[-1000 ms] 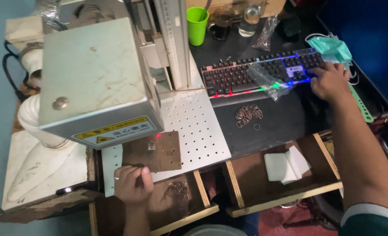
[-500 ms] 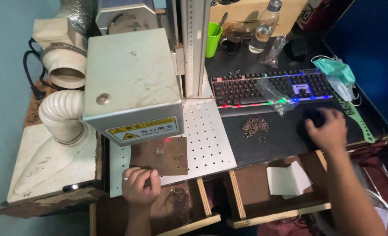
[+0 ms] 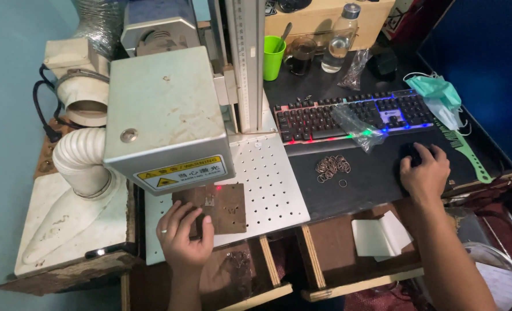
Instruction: A person is using a laser marking machine to engrave small metal rings, placing them one by one on a wooden jig and then collecting them in a plastic bag.
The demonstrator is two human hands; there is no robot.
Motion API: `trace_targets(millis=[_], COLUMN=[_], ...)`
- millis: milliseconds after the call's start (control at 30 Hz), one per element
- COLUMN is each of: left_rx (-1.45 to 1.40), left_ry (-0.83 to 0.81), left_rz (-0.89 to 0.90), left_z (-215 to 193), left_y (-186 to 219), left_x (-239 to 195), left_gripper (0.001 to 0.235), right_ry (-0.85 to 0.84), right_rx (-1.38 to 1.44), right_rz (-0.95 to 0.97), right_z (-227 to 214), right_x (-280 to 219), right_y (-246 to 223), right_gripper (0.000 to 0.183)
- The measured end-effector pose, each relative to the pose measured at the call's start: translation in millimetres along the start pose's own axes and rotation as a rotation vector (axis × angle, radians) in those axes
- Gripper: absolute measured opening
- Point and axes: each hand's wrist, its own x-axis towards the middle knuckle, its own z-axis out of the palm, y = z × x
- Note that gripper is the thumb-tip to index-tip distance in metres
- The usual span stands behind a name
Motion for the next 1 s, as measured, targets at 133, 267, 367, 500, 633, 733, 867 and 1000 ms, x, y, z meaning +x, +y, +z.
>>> trace_targets(millis=[133,267,367,500,633,733,867,1000], left_rx=[0.035,0.116,0.12,0.126,0.126,0.127,0.135,0.144], left_ry=[-0.009,-0.061,-0.068,-0.072,-0.067,-0.064,-0.064,-0.062], left_rz=[0.015,0.046,0.036,0.032,0.034,0.031,0.034,0.036], left_z=[1.9,2.8,3.0,3.1,4.1,3.7,3.9,3.9], left_y=[1.3,0.8,1.2,0.8,-0.6,0.5,0.1,0.3], left_x=[1.4,2.0,1.9,1.1,0.6,1.0,0.8,1.0], left_gripper=[0.013,0.014,0.015,0.015,0.014,0.014,0.013,0.013], right_ry=[-0.023,-0.086,-0.081,-0.079,-0.052,-0.053,-0.058,-0.05], right_rx=[-0.023,-0.003,0.007,0.026,0.04,0.04,0.027,0.029], right_rz=[0.097,0.167,0.147,0.143,0.099,0.086,0.065,0.081], right_z=[-5.6,-12.9,-13.1,-11.8,-4.7,-5.8,-4.8,-2.3], right_x=[1.7,3.2,2.3,2.6,1.7,1.9,1.9,1.1], right_y=[-7.1,-14.7,-14.0,-13.2,-5.4,-5.8,-4.3,-2.4], right_gripper=[0.044,0.045,0.045,0.043,0.044,0.043,0.043,0.043])
